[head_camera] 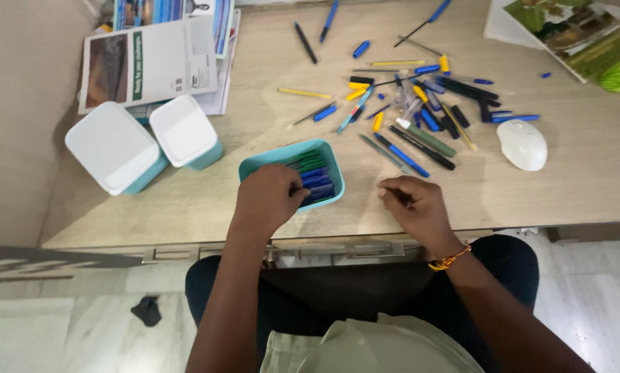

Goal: The person unscrews several pens, removes and replaces the ink refills, and organizes the pens and caps in a blue plastic container on a desk.

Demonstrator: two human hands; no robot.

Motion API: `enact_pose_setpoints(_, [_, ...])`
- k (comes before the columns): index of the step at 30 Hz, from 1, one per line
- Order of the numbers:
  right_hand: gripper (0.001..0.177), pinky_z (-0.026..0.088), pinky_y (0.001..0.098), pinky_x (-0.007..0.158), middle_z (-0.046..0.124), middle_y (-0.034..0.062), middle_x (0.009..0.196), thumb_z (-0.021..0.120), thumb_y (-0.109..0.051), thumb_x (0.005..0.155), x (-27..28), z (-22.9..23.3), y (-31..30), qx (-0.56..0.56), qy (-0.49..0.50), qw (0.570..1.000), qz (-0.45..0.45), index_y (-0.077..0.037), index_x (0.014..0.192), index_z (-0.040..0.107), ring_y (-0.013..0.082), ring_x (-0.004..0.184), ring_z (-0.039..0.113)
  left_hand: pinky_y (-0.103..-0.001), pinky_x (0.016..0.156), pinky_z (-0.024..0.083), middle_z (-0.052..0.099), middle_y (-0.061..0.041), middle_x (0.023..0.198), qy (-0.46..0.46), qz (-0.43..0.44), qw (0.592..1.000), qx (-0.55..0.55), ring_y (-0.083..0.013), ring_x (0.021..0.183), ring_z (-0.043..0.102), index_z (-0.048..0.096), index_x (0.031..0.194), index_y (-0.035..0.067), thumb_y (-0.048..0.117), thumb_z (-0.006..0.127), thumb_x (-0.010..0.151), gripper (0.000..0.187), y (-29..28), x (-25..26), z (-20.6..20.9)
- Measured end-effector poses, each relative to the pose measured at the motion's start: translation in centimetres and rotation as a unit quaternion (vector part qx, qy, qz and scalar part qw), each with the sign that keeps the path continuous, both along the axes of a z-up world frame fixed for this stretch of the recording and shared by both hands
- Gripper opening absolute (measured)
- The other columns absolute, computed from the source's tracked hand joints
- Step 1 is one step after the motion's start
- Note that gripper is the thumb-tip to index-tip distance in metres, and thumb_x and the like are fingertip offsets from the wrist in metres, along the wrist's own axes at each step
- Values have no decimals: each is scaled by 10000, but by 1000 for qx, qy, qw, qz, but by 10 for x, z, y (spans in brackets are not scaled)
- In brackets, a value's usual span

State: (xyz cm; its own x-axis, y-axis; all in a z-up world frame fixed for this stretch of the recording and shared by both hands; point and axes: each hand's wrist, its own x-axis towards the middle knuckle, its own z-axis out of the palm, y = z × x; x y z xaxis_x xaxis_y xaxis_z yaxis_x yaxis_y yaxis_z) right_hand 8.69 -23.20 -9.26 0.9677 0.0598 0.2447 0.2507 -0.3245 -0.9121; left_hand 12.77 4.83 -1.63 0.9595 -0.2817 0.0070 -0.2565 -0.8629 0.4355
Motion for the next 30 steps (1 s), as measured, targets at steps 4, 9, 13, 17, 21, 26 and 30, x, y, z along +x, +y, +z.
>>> enact_pose_setpoints(4, [146,490,214,598,734,31,860,754,-61,917,0,3,1,-22,-8,1000,-12,-5,1052,759,46,681,612,-434,676,530,721,-91,835,-51,5,998,-38,-300,793,684,768,813,100,281,812,792,188,-1,-4,3])
enact_pose_setpoints(9, [129,486,222,598,726,30,833,759,-80,920,-2,6,2,-34,0,999,-24,-8,1027,760,47,663,584,-361,563,507,718,-79,814,-147,60,971,-179,-226,623,656,756,858,72,219,809,860,156,-6,-24,16])
enact_pose_setpoints(13, [129,484,225,588,733,34,843,740,-72,922,0,7,1,-46,-5,999,-19,-12,1034,763,57,648,589,-309,502,446,670,-75,705,-147,55,949,-273,-162,520,573,737,821,45,146,828,852,139,-15,-47,22])
enact_pose_setpoints(17, [172,516,207,624,751,33,911,698,-44,913,0,1,-6,-14,-15,1000,13,0,1072,748,57,717,646,-293,471,413,636,-57,654,-153,40,937,-313,-138,492,537,739,804,45,125,829,846,127,-27,-77,14])
enact_pose_setpoints(21, [166,562,217,672,754,47,881,728,-80,931,6,-10,-13,113,68,991,15,-2,1075,750,71,761,692,-277,470,440,634,-36,636,-124,-13,937,-325,-112,497,559,752,815,68,129,826,852,103,-41,-109,6])
enact_pose_setpoints(26, [171,519,247,609,738,63,865,745,-80,947,34,-15,-53,147,74,982,-88,4,1094,766,93,689,643,-295,431,398,632,-49,584,-48,-23,940,-336,-130,450,543,766,798,52,135,838,824,113,-52,-133,0])
enact_pose_setpoints(30, [132,563,295,652,733,99,932,746,-86,931,63,-3,-101,-97,-91,974,-184,-40,1052,770,158,718,697,-301,412,380,657,-43,580,-56,-25,939,-338,-132,436,551,788,825,50,126,832,823,88,-52,-139,-6])
